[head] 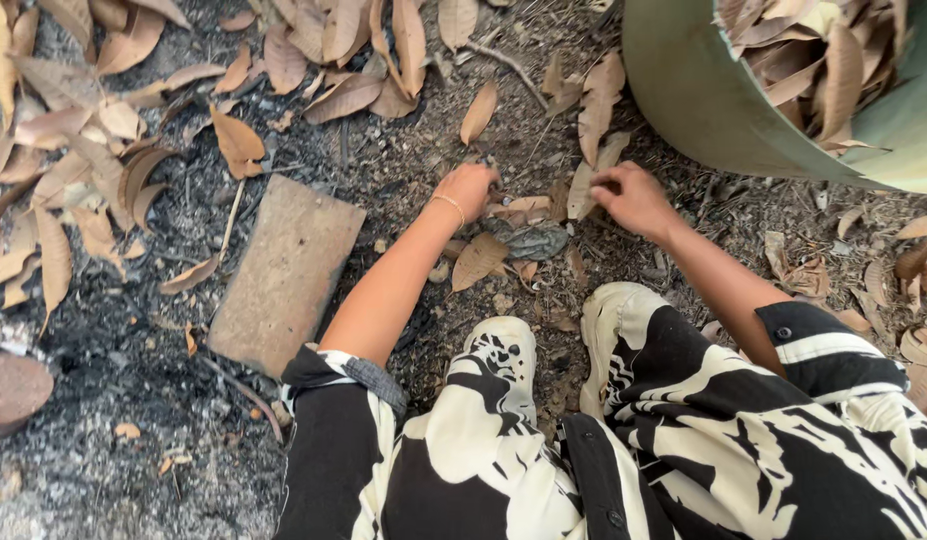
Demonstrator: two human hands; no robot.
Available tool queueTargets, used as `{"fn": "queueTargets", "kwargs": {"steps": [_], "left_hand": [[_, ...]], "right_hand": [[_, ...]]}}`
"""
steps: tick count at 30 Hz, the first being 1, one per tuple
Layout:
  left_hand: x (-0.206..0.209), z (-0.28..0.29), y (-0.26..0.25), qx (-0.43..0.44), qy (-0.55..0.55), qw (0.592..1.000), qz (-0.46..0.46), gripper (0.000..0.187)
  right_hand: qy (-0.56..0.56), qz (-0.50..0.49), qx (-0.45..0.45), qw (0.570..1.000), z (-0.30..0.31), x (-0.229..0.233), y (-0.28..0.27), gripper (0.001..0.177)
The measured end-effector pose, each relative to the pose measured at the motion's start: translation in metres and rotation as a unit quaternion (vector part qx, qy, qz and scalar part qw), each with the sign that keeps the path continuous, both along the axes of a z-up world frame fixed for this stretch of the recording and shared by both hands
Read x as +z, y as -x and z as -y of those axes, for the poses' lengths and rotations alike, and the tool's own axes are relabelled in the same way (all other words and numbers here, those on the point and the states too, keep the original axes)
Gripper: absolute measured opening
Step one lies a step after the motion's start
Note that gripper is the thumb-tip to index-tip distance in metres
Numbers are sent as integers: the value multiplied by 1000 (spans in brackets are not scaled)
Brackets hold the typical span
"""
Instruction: The person picks up dried leaves from the ground by hand and places them into a bucket.
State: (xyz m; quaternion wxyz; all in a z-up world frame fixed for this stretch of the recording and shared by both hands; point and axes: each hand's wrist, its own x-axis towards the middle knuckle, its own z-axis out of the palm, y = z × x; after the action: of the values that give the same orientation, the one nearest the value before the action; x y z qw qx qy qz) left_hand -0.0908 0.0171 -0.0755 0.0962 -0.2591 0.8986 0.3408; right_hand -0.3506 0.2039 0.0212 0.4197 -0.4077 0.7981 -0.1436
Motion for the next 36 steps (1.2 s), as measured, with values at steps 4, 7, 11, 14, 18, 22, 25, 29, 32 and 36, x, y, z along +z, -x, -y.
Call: {"fn": "queueTargets", "kwargs": {"steps": [4,7,11,14,18,22,25,29,32,36], "left_hand": [[11,9,2,36,-47,997,42,18],[31,27,2,74,-80,994,23,18],[72,63,3,101,-85,990,-50,18],[103,93,4,143,-76,985,-62,14],[131,124,-3,235,-33,942,-236,14],[129,133,4,347,-75,892,-282,12],[120,127,11,376,-105,864,-318,12],[134,121,16,371,-124,840,-377,14],[177,124,27,405,-209,780,-429,15],[239,117,68,337,-244,774,-477,16]], "right_hand": [[47,29,-44,998,-1,12,13,29],[104,261,-295,913,-1,0,17,23],[149,347,-500,779,-18,2,-1,14],[161,356,-546,741,-33,11,-17,15],[235,367,-491,754,-46,16,-15,13],[177,361,-461,791,-44,5,-14,8],[179,394,-476,765,-42,10,-19,12],[116,375,-441,807,-42,41,-32,10],[100,422,-459,775,-24,86,-51,13],[217,266,-147,928,-6,166,-60,15]]}}
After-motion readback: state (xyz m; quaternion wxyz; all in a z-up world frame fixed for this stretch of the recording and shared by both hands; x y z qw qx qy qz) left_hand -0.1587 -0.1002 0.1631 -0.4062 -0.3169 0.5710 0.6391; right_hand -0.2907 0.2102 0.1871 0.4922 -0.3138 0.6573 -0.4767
